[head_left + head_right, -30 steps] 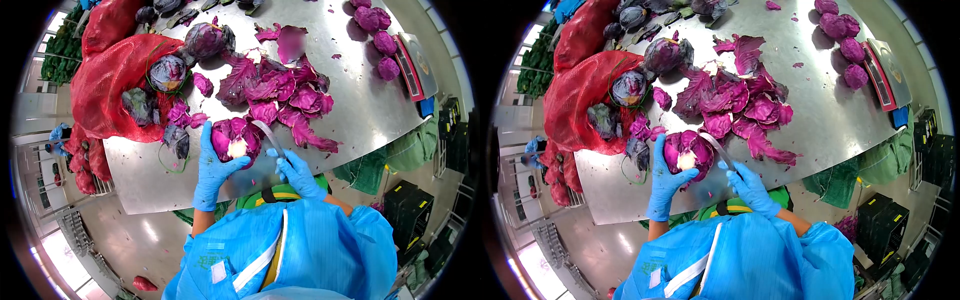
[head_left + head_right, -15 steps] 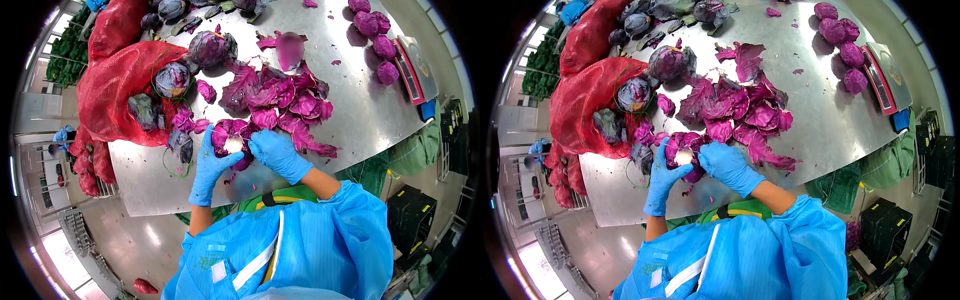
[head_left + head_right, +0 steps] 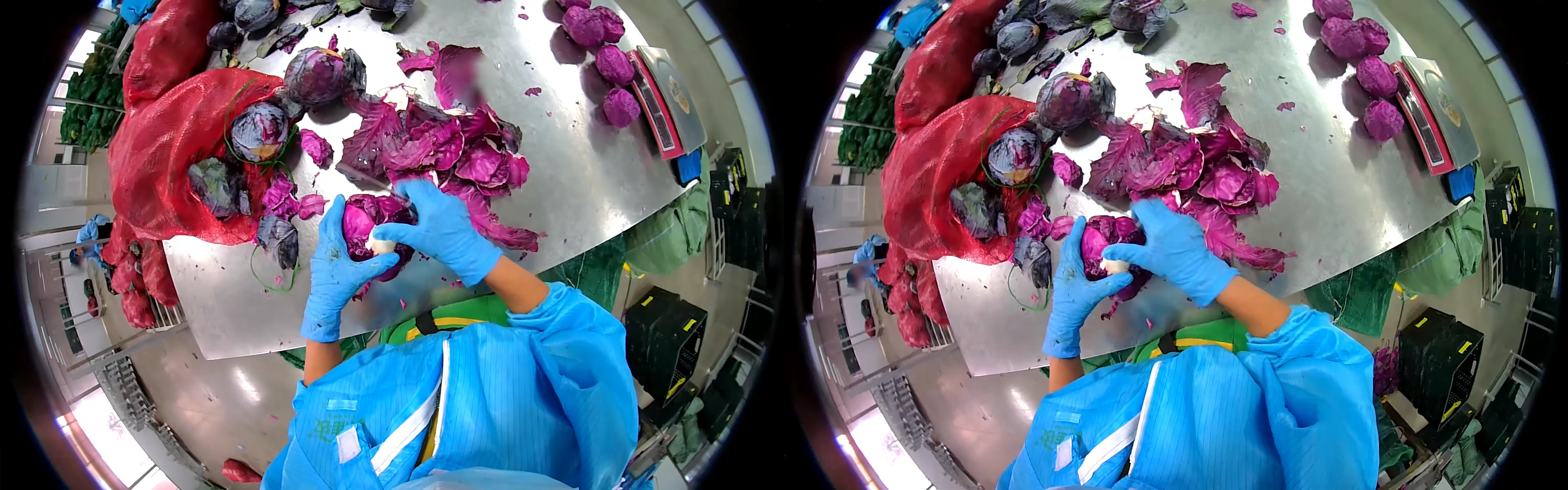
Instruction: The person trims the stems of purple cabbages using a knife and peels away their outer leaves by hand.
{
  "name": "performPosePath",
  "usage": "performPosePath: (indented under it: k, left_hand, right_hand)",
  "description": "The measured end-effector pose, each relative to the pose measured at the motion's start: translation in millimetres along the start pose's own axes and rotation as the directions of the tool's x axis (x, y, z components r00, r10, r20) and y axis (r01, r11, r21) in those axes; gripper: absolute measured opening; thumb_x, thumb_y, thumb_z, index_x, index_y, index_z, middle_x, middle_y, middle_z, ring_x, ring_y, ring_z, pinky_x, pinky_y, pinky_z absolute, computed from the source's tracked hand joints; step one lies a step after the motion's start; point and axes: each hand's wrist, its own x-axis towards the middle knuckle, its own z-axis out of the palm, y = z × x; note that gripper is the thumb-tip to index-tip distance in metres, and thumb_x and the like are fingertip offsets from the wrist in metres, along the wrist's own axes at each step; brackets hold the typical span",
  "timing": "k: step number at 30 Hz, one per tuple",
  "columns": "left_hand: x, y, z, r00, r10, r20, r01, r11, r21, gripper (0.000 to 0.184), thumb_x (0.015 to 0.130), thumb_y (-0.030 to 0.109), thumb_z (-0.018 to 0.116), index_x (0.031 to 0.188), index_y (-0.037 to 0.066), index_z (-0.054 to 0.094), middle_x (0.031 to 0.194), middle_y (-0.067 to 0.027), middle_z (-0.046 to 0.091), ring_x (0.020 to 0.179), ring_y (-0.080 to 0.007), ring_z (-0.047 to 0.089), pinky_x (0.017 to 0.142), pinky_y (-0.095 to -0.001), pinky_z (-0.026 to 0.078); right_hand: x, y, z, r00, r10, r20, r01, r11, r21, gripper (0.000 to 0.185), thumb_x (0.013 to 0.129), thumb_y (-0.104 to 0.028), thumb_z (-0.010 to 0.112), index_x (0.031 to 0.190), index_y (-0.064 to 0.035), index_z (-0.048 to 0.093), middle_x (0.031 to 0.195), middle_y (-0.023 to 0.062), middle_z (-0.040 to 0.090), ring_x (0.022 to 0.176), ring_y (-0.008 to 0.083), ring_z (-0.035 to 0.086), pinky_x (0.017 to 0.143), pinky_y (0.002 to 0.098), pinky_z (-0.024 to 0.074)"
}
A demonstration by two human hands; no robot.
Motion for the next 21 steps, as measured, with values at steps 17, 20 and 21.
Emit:
performPosePath:
  k: [17, 20, 21]
  left_hand:
    - [-25, 20, 8, 0.99, 0.039, -0.137, -0.044, 0.998, -0.038, 0.119, 0.054, 0.038, 0.091, 0.149, 0.006, 0.028, 0.141, -0.0173, 0.039, 0.127, -0.0321, 0.044, 0.107, -0.0413, 0.037]
    - [-28, 8, 7, 0.962, 0.064, -0.266, -0.055, 0.998, 0.042, 0.109, 0.06, 0.039, 0.089, 0.147, 0.006, 0.031, 0.136, -0.0196, 0.04, 0.126, -0.0335, 0.042, 0.108, -0.0435, 0.035]
    - [-28, -4, 11, 0.943, 0.103, -0.318, -0.076, 0.992, 0.097, 0.108, 0.061, 0.039, 0.088, 0.147, 0.005, 0.031, 0.137, -0.0197, 0.04, 0.128, -0.0338, 0.041, 0.109, -0.0435, 0.033]
  right_hand:
    - [36, 73, 22, 0.977, 0.036, -0.212, -0.037, 0.999, -0.003, 0.031, 0.085, -0.029, 0.066, 0.108, -0.0083, 0.062, 0.094, 0.0165, 0.064, 0.074, 0.032, 0.065, 0.065, 0.0429, 0.052]
    - [5, 35, -3, 0.968, 0.252, -0.022, -0.239, 0.941, 0.24, 0.039, 0.09, -0.036, 0.064, 0.115, -0.0057, 0.06, 0.094, 0.0146, 0.065, 0.077, 0.0293, 0.065, 0.068, 0.0386, 0.0514]
    - [-9, 28, -4, 0.952, 0.302, 0.055, -0.303, 0.9, 0.313, 0.04, 0.091, -0.037, 0.062, 0.116, -0.005, 0.059, 0.094, 0.0138, 0.065, 0.079, 0.0277, 0.065, 0.07, 0.0369, 0.0514]
